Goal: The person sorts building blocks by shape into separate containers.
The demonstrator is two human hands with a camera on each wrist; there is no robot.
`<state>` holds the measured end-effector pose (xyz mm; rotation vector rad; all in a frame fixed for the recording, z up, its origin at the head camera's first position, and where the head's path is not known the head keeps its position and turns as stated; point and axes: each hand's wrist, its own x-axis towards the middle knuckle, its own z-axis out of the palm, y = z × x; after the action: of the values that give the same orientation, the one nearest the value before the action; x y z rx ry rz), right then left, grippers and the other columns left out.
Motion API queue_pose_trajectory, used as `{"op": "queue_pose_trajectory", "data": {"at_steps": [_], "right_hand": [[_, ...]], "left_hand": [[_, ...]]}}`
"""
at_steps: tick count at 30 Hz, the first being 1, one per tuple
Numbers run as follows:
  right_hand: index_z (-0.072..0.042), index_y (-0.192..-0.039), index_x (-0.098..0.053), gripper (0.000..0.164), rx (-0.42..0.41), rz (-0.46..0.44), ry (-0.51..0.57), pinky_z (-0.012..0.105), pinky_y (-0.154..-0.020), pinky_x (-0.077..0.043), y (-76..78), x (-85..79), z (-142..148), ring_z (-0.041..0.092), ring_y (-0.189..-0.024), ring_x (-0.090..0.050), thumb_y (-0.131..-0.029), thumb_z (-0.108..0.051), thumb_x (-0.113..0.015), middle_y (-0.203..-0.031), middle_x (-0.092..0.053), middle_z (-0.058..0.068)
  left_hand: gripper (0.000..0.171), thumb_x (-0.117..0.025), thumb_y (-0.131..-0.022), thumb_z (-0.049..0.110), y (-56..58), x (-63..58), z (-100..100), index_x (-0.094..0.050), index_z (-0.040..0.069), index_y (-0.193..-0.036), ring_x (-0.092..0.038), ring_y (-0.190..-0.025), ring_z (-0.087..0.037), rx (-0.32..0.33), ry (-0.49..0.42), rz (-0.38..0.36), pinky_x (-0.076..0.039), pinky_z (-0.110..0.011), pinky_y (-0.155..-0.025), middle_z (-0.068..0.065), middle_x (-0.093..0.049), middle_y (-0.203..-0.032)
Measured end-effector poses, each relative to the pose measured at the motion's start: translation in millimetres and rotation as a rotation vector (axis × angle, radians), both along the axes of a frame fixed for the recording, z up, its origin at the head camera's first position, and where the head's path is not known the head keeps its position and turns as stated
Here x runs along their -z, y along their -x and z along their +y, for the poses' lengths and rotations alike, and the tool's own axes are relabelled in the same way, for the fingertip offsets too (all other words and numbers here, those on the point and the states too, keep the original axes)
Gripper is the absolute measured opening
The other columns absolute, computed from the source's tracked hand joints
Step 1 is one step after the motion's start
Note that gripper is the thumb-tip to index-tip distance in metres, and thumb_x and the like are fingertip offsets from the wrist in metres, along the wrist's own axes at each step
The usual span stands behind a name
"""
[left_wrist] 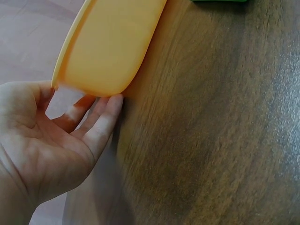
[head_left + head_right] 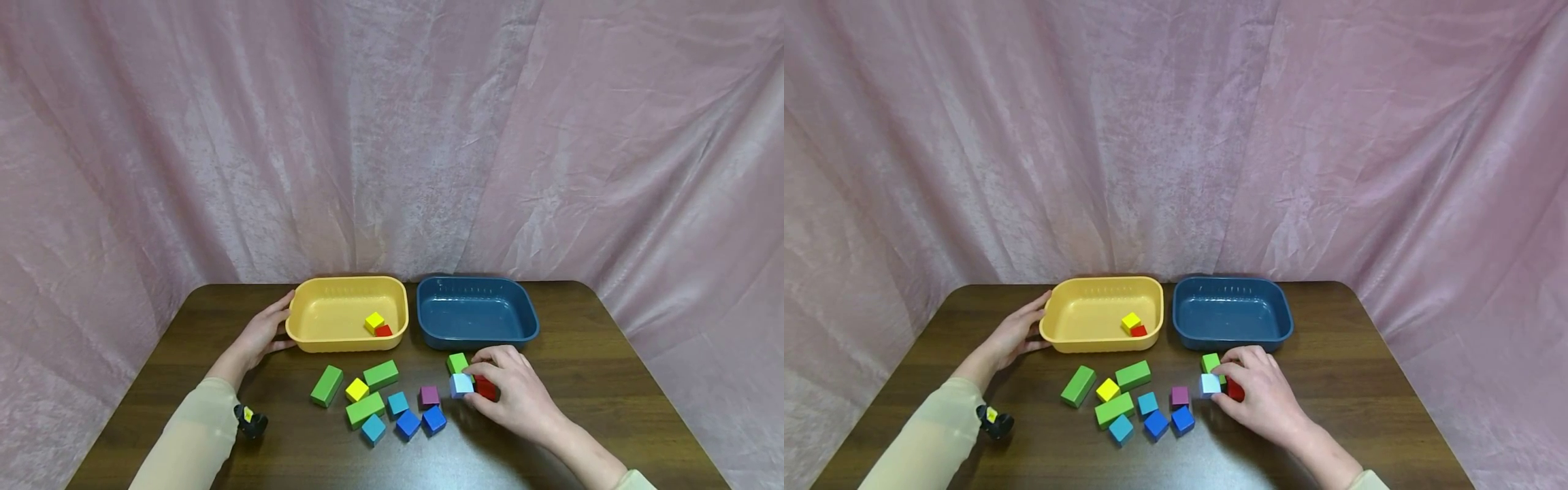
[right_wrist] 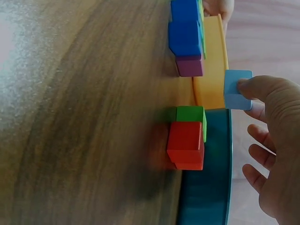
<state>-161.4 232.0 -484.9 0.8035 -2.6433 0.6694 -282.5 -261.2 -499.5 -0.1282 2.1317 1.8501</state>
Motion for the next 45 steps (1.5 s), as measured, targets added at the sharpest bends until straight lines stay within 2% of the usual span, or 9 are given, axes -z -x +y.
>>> {"op": "queue_pose_trajectory", "data": {"at_steps": [12,25,37,45], "right_hand": [[-0.025,-0.108,-0.078,0.036,-0.017,0.060,0.021,0.046,-0.090,-0.046,5.3,-6.6,-2.3,0.017,-0.113,-0.049,-0.076,-0.030,-0.092,-0.117,-0.064,-0.001],[-0.023,-0.109,-0.078,0.036,-0.041,0.124,0.052,0.045,-0.092,-0.042,15.2,-17.3,-7.1,0.021,-0.113,-0.050,-0.076,-0.030,-0.090,-0.116,-0.063,-0.001],[-0.022,-0.109,-0.078,0.033,-0.040,0.106,0.056,0.048,-0.095,-0.041,24.6,-27.8,-12.6,0.022,-0.116,-0.049,-0.080,-0.034,-0.089,-0.118,-0.062,-0.001],[-0.022,-0.109,-0.079,0.032,-0.027,0.097,0.056,0.047,-0.096,-0.041,31.0,-33.6,-18.6,0.021,-0.115,-0.048,-0.081,-0.033,-0.088,-0.117,-0.061,-0.003]], "left_hand": [[0.056,-0.038,-0.113,0.031,-0.9,1.2,0.4,-0.017,0.038,-0.164,-0.056,-0.123,-0.031,-0.006,0.012,0.003,-0.053,-0.049,-0.097,-0.008,-0.018,-0.169],[0.055,-0.038,-0.113,0.033,-2.2,2.2,0.8,-0.018,0.039,-0.164,-0.055,-0.124,-0.031,-0.009,0.012,-0.001,-0.053,-0.048,-0.097,-0.008,-0.019,-0.169],[0.056,-0.036,-0.113,0.031,-2.8,-0.4,2.9,-0.015,0.035,-0.165,-0.052,-0.129,-0.035,0.003,0.010,0.009,-0.053,-0.049,-0.098,-0.007,-0.015,-0.170],[0.055,-0.036,-0.113,0.030,-3.9,-3.0,5.0,-0.016,0.037,-0.165,-0.052,-0.129,-0.036,-0.002,0.004,0.006,-0.051,-0.052,-0.100,-0.009,-0.016,-0.170]]}}
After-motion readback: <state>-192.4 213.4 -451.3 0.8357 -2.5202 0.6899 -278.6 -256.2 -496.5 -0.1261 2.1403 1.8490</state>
